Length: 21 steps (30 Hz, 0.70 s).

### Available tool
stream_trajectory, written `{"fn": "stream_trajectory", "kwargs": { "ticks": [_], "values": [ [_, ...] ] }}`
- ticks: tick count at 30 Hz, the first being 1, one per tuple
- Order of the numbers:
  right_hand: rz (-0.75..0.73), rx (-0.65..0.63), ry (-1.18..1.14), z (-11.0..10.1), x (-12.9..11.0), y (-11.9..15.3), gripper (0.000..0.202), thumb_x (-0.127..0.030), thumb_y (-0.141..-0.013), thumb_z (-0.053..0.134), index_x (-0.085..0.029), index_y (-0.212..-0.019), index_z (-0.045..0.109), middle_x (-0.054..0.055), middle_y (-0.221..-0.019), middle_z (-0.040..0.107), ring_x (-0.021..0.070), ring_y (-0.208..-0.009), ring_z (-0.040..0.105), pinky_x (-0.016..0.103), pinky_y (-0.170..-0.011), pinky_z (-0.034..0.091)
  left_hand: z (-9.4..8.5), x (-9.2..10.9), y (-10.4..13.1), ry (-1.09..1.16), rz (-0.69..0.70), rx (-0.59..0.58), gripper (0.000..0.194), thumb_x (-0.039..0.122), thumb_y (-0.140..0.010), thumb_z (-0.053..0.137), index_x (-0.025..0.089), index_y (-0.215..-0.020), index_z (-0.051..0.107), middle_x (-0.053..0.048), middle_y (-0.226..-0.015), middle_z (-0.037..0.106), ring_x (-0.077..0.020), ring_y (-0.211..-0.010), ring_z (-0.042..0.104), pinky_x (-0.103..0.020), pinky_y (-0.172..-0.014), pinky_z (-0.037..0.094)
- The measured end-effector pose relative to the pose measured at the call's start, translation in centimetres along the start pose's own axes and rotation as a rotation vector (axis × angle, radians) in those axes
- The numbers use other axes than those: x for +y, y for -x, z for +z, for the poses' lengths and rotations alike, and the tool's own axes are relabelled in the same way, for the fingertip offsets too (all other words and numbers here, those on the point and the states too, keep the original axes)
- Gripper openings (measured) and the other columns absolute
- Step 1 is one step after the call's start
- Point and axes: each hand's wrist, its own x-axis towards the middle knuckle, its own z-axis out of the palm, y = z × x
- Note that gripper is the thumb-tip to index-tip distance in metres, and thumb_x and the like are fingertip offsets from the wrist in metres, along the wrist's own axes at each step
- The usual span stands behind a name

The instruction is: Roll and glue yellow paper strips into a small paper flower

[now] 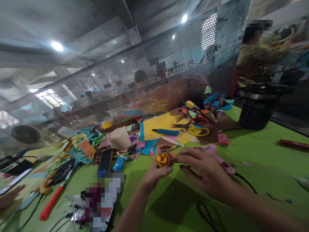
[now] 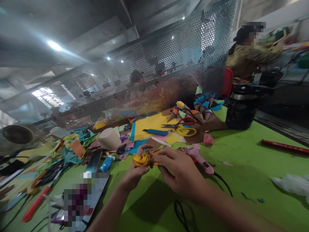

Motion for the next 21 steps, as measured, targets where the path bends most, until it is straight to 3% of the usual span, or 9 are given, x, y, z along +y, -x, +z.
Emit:
{"fn": "stream_trajectory", "kwargs": {
  "ticks": [6, 21],
  "values": [
    [-0.058, 0.009, -0.002, 0.3, 0.2, 0.2, 0.034, -0.009, -0.09, 0.051, -0.023, -0.118, 0.065, 0.009, -0.116, 0.068, 0.0212, -0.103, 0.065, 0.034, -0.081, 0.054, -0.4, -0.6, -0.1, 0.019, 0.012, 0.035, 0.07, 0.024, -0.069, 0.076, 0.026, -0.132, 0.046, -0.001, -0.097, 0.058, -0.0158, -0.085, 0.052, -0.028, -0.078, 0.038],
    [-0.015, -0.022, 0.036, 0.5, 0.3, 0.3, 0.038, -0.007, -0.087, 0.049, -0.024, -0.118, 0.064, 0.009, -0.115, 0.069, 0.0229, -0.103, 0.065, 0.038, -0.082, 0.054, 0.5, -0.3, -0.2, 0.13, -0.044, 0.067, 0.06, 0.02, -0.071, 0.07, 0.022, -0.128, 0.052, -0.001, -0.091, 0.059, -0.0151, -0.079, 0.05, -0.028, -0.074, 0.039]
  ]
}}
